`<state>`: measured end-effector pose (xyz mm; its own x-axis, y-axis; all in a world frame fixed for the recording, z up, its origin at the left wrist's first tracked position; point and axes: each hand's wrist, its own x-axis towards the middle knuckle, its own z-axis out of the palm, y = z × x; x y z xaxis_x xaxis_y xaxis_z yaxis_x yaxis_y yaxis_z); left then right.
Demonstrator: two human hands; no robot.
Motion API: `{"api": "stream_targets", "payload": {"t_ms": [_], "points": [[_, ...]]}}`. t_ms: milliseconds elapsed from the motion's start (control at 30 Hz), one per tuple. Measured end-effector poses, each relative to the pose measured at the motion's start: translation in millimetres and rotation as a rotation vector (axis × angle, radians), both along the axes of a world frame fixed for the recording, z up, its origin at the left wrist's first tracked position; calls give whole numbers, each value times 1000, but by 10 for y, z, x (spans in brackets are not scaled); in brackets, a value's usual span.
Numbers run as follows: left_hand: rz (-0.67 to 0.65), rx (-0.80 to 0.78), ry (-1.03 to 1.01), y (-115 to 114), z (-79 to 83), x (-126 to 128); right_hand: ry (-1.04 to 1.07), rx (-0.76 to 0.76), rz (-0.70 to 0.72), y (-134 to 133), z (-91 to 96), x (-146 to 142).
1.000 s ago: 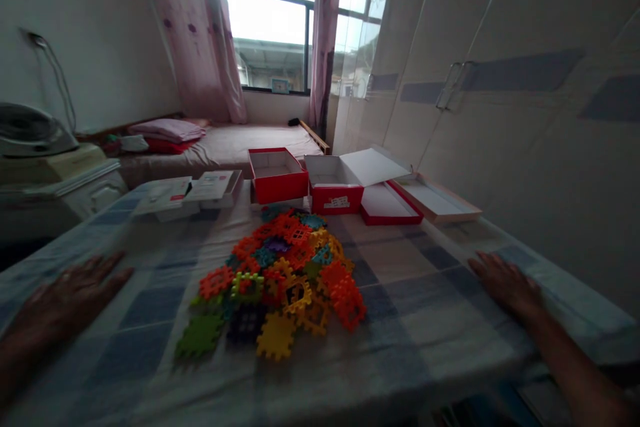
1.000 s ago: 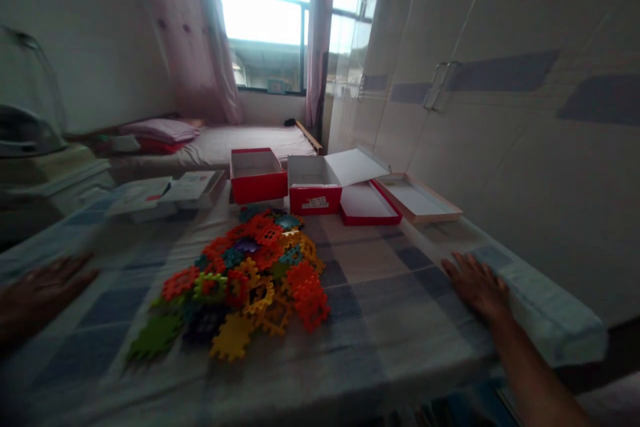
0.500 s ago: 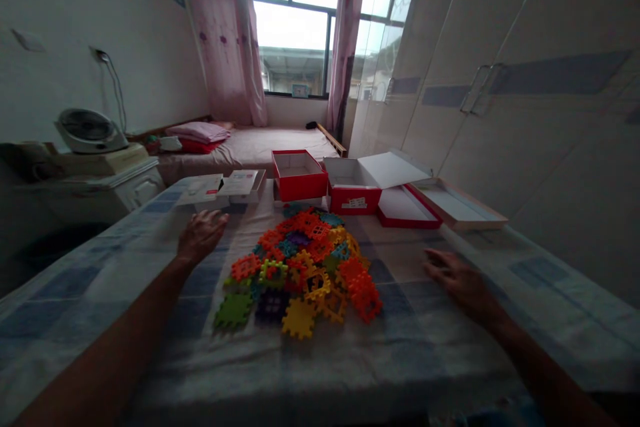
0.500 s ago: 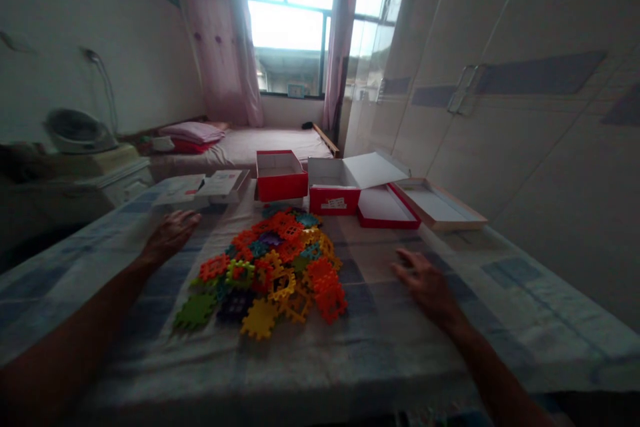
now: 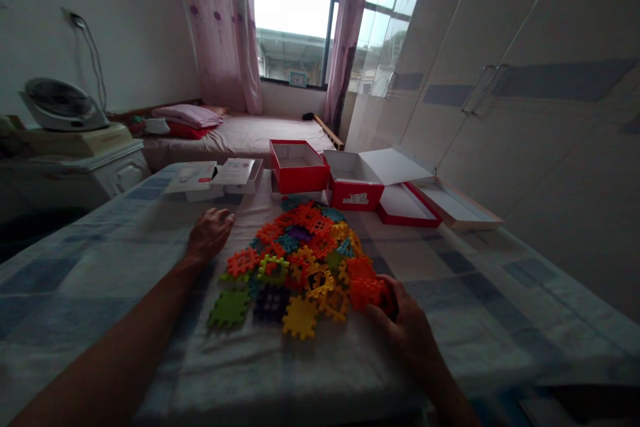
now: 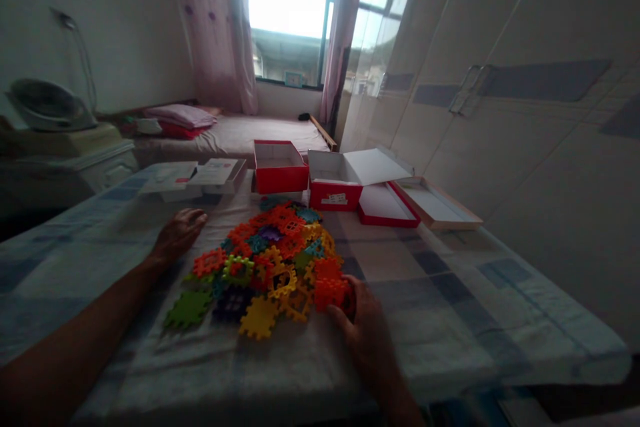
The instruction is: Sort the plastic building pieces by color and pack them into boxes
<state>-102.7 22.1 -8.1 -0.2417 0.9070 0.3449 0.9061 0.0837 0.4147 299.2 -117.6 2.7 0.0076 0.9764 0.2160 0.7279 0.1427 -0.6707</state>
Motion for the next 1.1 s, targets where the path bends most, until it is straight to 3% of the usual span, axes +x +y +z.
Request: {"api": "stream_targets", "payload": {"t_ms": [367, 567, 667, 900, 1100], "points": [[8, -10, 90, 53, -48, 6, 395, -125, 3, -45, 115, 63], [6, -37, 116, 69, -68, -5, 433, -156, 9, -45, 80, 85], [12, -50, 126, 65, -67, -6, 447, -136, 7, -45, 74, 73], [-23, -78, 163, 51, -22, 9, 586, -60, -186, -28, 39, 166], [-66, -126, 184, 25, 30, 14, 609, 18, -215, -25, 29, 132]]}}
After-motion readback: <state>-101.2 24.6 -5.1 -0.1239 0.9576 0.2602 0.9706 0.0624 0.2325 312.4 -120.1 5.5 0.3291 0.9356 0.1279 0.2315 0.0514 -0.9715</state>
